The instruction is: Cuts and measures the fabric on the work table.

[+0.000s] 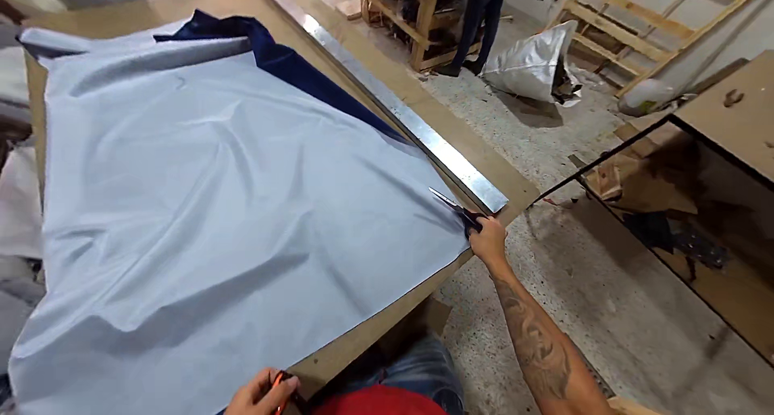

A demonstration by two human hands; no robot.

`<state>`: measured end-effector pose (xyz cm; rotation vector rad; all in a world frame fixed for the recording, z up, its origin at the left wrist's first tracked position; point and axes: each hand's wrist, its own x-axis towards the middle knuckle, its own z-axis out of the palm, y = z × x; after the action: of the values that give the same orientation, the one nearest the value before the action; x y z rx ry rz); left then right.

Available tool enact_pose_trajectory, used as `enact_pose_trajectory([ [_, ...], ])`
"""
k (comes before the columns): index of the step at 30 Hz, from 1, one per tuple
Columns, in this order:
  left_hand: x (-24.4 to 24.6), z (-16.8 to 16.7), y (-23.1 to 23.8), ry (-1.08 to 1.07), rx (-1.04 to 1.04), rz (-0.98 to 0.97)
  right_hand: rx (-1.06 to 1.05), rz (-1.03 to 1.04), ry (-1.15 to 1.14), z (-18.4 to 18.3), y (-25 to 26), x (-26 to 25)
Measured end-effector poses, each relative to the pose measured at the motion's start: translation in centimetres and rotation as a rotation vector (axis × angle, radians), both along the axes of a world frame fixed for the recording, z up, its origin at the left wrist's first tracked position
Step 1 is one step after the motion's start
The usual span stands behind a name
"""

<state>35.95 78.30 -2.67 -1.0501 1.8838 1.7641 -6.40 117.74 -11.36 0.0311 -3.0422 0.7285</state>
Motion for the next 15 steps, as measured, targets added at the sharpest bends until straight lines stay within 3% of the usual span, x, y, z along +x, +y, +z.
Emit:
enact_pose_trajectory([
  [4,-3.7,2.2,1.8,-0.154,-0.243,-0.141,-0.080,-0.122,-0.111,2.3,1.1,0.3],
  [7,-7.2,1.9,4.6,-0.230,-0.341,-0.295,-0.130,-0.141,-0.170,1.3,3.3,-0.7],
  [12,-14.3,2.3,12.8,-0.248,-0.265,-0.292,-0.124,-0.045,-0.192,1.5,5.1,-1.3],
  [15,-19.0,2.6,18.0,-0.139,-0.191,-0.266,-0.304,-0.004,-0.161,3.6,5.4,0.0],
])
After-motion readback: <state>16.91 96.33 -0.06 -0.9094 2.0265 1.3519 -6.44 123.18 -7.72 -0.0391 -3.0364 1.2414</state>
